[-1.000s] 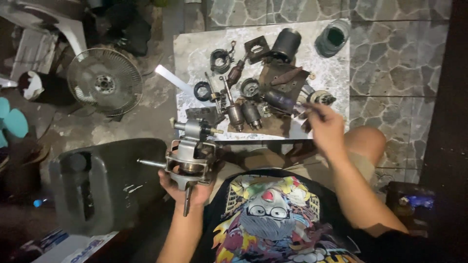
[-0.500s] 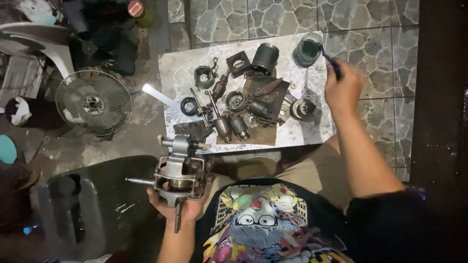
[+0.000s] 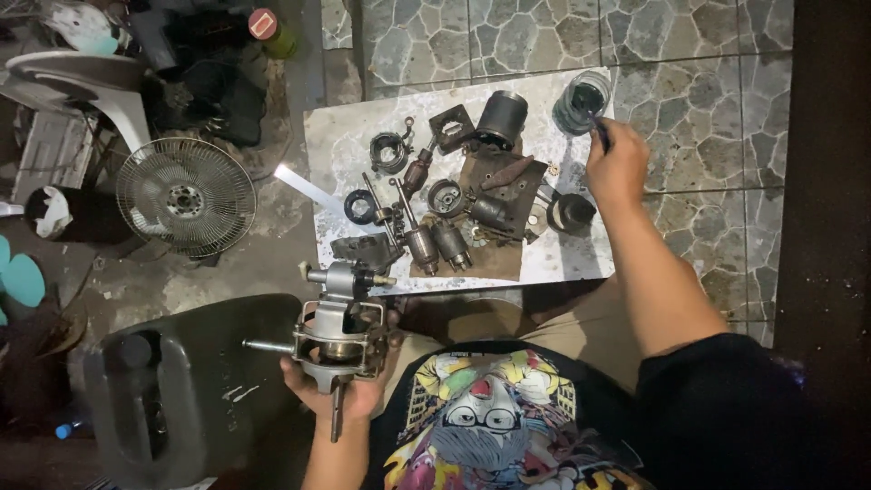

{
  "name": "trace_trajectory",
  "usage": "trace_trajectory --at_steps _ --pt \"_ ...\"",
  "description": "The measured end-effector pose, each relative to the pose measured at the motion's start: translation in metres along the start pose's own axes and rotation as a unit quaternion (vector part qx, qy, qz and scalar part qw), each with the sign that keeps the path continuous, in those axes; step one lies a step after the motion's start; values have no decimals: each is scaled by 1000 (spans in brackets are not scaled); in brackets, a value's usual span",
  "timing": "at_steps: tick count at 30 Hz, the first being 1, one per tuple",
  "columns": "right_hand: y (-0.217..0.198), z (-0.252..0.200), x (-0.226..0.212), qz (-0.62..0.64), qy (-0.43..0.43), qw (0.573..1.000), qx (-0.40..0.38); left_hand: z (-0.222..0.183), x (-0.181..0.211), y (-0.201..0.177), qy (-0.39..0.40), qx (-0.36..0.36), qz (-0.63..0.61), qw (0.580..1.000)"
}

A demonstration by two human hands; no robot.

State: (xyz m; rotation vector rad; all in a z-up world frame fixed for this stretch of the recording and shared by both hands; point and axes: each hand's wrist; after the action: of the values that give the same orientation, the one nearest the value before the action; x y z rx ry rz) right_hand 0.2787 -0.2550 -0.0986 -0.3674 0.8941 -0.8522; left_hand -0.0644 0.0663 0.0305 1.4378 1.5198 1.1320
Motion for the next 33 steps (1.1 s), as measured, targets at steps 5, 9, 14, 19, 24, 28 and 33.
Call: trace_trajectory --at_steps 5,9,14,19,24,28,33 --pt "2 4 -2 -6 4 1000 -8 3 2 4 10 -13 20 1000" --pt "-1 6 -5 -12 16 999 -26 1 2 -2 -6 -20 1 1000" --pt "1 3 0 -9 14 1000 -14 1 0 6 3 -5 10 1000" --pt "-12 7 -17 5 17 1000 18 1 0 2 -1 -19 16 1000" --pt "-19 1 -19 2 -43 997 60 -3 5 -20 33 37 21 999" --pt "-18 -13 -18 12 -35 997 71 13 -19 48 149 -8 83 985" --pt "-15 -21 -18 -9 -15 999 44 10 -16 12 19 16 -1 1000"
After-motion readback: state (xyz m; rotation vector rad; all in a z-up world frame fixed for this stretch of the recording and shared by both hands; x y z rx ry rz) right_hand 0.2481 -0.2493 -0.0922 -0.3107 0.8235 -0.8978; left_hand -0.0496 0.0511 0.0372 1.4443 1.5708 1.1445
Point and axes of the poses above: each hand's wrist, its own z-axis towards the middle knuckle, its own y-axis out of the palm, x = y × z, and after that the axes turned 14 degrees about x, right-handed
